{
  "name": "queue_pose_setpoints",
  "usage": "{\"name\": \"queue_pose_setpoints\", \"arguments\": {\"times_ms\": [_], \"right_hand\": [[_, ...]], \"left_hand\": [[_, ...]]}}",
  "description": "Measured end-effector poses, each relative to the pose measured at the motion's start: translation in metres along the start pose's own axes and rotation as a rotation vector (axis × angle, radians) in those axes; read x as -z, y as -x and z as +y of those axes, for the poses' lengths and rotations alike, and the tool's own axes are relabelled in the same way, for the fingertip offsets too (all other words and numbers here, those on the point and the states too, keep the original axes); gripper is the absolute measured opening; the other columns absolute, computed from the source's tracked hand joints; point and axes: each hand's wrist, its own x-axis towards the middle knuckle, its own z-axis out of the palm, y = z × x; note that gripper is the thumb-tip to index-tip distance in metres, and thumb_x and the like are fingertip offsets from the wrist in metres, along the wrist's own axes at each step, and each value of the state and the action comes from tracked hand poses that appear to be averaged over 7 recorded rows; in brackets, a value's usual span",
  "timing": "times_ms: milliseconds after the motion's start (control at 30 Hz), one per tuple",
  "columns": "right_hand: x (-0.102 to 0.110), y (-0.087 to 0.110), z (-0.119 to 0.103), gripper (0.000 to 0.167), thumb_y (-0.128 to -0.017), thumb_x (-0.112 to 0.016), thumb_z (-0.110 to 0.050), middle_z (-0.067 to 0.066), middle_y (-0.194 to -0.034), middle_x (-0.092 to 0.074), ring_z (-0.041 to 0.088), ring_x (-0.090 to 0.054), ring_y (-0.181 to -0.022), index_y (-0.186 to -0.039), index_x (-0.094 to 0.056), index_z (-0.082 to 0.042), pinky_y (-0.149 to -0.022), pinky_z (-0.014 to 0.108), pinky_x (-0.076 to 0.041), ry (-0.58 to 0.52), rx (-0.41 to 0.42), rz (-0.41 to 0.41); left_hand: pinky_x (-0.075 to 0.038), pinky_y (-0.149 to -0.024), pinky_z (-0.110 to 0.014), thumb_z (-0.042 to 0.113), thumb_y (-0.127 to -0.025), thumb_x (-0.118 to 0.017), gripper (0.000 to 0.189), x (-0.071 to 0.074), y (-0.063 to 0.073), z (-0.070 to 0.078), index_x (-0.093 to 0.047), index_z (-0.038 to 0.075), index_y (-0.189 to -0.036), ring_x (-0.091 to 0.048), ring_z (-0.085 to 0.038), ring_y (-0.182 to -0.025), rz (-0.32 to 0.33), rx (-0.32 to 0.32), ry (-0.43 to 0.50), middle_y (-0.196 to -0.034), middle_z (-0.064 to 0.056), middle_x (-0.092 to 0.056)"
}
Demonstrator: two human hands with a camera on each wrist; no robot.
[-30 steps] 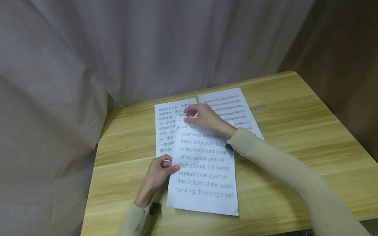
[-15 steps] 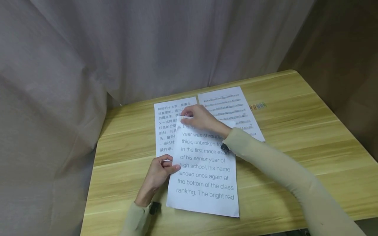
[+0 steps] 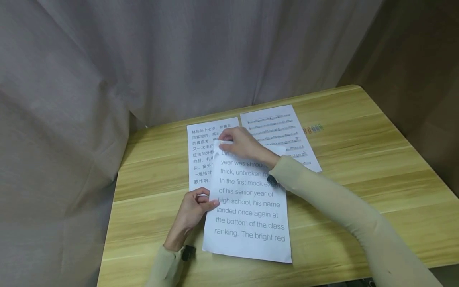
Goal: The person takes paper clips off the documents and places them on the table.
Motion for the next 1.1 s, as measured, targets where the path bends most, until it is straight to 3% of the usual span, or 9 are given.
{"name": "queue_pose_setpoints", "arguments": {"times_ms": [300, 700, 900, 1100], "right_hand": [[0.001, -0.003, 0.000, 0.022, -0.101, -0.076, -0.017, 0.011, -0.115, -0.080, 0.027, -0.073, -0.108, -0.121, -0.077, -0.007, -0.105, 0.044, -0.056, -0.003, -0.023, 0.010], [0.008, -0.005, 0.010, 0.019, -0.100, -0.074, -0.011, 0.013, -0.103, -0.082, 0.026, -0.075, -0.095, -0.117, -0.079, -0.006, -0.091, 0.038, -0.057, -0.060, -0.007, 0.129], [0.029, 0.003, 0.019, 0.021, -0.098, -0.075, -0.013, 0.012, -0.102, -0.082, 0.026, -0.075, -0.098, -0.119, -0.080, -0.010, -0.090, 0.035, -0.053, -0.132, -0.042, 0.195], [0.059, 0.020, 0.045, 0.022, -0.100, -0.074, -0.014, 0.013, -0.101, -0.082, 0.021, -0.072, -0.091, -0.120, -0.081, -0.013, -0.077, 0.028, -0.053, -0.131, -0.084, 0.275]], "left_hand": [[-0.060, -0.069, -0.024, -0.002, -0.095, -0.080, 0.015, -0.001, 0.000, 0.002, -0.070, -0.005, -0.105, -0.081, -0.016, -0.076, 0.004, 0.003, -0.007, -0.091, -0.017, -0.085], [-0.061, -0.070, -0.025, -0.003, -0.094, -0.080, 0.015, -0.001, 0.001, 0.001, -0.070, -0.005, -0.104, -0.081, -0.018, -0.077, 0.016, 0.013, -0.016, -0.092, -0.018, -0.084], [-0.062, -0.073, -0.024, -0.003, -0.094, -0.079, 0.014, 0.003, 0.002, -0.004, -0.070, -0.005, -0.104, -0.083, -0.020, -0.079, 0.021, 0.008, -0.028, -0.092, -0.017, -0.085], [-0.062, -0.071, -0.025, -0.003, -0.095, -0.079, 0.013, 0.017, 0.005, -0.009, -0.071, -0.005, -0.105, -0.082, -0.020, -0.078, 0.060, 0.002, -0.042, -0.092, -0.015, -0.085]]}}
